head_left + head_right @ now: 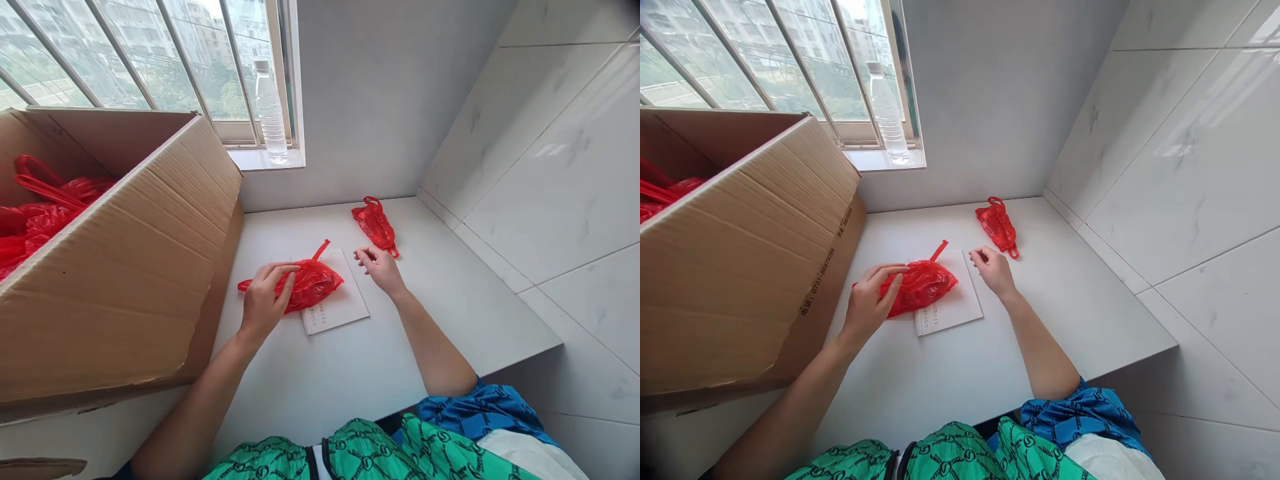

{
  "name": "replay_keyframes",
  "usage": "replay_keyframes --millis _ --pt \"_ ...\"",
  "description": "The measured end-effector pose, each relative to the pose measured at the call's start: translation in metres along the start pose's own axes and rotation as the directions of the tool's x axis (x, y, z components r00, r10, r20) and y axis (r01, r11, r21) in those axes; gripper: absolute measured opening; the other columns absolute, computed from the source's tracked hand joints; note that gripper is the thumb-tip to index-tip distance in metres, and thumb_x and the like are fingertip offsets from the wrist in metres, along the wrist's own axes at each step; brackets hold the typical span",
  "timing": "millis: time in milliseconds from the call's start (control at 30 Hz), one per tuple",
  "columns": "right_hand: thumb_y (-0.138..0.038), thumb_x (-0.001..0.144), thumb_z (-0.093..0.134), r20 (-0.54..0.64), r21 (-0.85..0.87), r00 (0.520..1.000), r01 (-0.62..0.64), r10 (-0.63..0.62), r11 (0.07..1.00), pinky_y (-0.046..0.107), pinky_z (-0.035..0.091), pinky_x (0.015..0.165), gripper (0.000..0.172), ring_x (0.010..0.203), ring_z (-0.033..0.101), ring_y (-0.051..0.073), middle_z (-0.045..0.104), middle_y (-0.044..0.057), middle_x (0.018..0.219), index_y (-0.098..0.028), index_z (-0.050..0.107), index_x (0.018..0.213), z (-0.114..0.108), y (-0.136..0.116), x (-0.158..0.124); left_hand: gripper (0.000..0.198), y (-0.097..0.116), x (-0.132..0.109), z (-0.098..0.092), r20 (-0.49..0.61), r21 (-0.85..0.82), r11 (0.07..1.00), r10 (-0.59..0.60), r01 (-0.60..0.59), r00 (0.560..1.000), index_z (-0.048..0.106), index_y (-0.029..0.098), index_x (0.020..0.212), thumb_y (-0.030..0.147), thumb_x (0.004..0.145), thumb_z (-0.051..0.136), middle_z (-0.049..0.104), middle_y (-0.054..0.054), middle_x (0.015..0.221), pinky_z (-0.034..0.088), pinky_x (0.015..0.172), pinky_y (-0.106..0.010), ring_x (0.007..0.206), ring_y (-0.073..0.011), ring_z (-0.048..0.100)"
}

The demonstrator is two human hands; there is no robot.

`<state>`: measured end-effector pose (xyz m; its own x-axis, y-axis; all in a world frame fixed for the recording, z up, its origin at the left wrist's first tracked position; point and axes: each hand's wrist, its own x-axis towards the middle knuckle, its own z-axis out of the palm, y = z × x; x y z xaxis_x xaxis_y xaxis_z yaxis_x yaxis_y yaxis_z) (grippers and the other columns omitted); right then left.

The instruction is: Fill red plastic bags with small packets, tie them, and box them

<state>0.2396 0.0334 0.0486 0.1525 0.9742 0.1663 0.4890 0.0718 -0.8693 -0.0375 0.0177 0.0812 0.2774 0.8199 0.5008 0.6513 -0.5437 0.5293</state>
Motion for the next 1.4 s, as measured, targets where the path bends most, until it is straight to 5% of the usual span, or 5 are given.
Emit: replay_keyframes --millis 233,433,1067,1233,1400 --pt "-0.048 0.101 0.042 0.362 -0.321 0.831 0.537 -0.422 0.78 0.049 0.026 0.123 0.06 0.15 0.028 0.025 0.035 0.008 0.161 -0.022 0.036 0.154 0.068 -0.014 -0.023 0.049 -0.045 -0.01 0.033 0.319 0.38 0.924 -0.087 -0.043 0.944 0.045 0.029 0.149 0.041 0.102 0.039 0.035 -0.007 0.16 0.026 0.117 -0.06 0.148 -0.0326 0.031" --pt "-0.058 0.099 0.039 0.511 -0.452 0.815 0.525 -0.272 0.722 0.055 0.012 0.124 0.076 0.154 0.017 0.025 0.017 0.005 0.166 -0.024 0.01 0.161 0.085 0.004 -0.025 0.057 -0.061 -0.023 0.047 0.366 0.383 0.923 -0.112 -0.041 0.924 0.03 0.032 0.156 0.048 0.102 0.034 0.024 -0.005 0.164 0.021 0.121 -0.055 0.151 -0.0282 0.025" --pt "-0.049 0.099 0.049 0.481 -0.36 0.817 0.515 -0.318 0.778 0.06 0.009 0.124 0.069 0.151 0.025 0.027 0.028 0.008 0.164 -0.026 0.023 0.159 0.082 0.005 -0.029 0.055 -0.058 -0.024 0.042 0.276 0.206 0.975 -0.134 0.077 0.952 0.037 0.029 0.152 0.048 0.1 0.042 0.04 -0.008 0.157 0.03 0.116 -0.05 0.139 -0.0272 0.043" --pt "-0.039 0.089 0.066 0.381 -0.045 0.812 0.494 -0.443 0.868 0.048 0.041 0.114 0.08 0.141 0.043 0.027 0.039 0.011 0.156 -0.029 0.025 0.157 0.07 0.008 -0.031 0.06 -0.036 -0.014 0.02 0.221 0.057 0.908 -0.418 0.416 0.881 0.045 0.023 0.145 0.05 0.092 0.056 0.065 -0.01 0.128 0.05 0.081 -0.033 0.098 -0.0224 0.066" --pt "-0.035 0.084 0.071 0.426 0.174 0.787 0.413 -0.446 0.894 0.043 0.052 0.103 0.08 0.126 0.058 0.025 0.041 0.009 0.152 -0.036 0.031 0.153 0.051 0.001 -0.037 0.027 0.033 -0.03 -0.027 0.464 0.081 0.939 -0.332 0.334 0.821 0.068 0.021 0.095 0.042 0.095 0.051 0.071 -0.001 0.085 0.041 0.062 -0.026 0.072 -0.0167 0.062"
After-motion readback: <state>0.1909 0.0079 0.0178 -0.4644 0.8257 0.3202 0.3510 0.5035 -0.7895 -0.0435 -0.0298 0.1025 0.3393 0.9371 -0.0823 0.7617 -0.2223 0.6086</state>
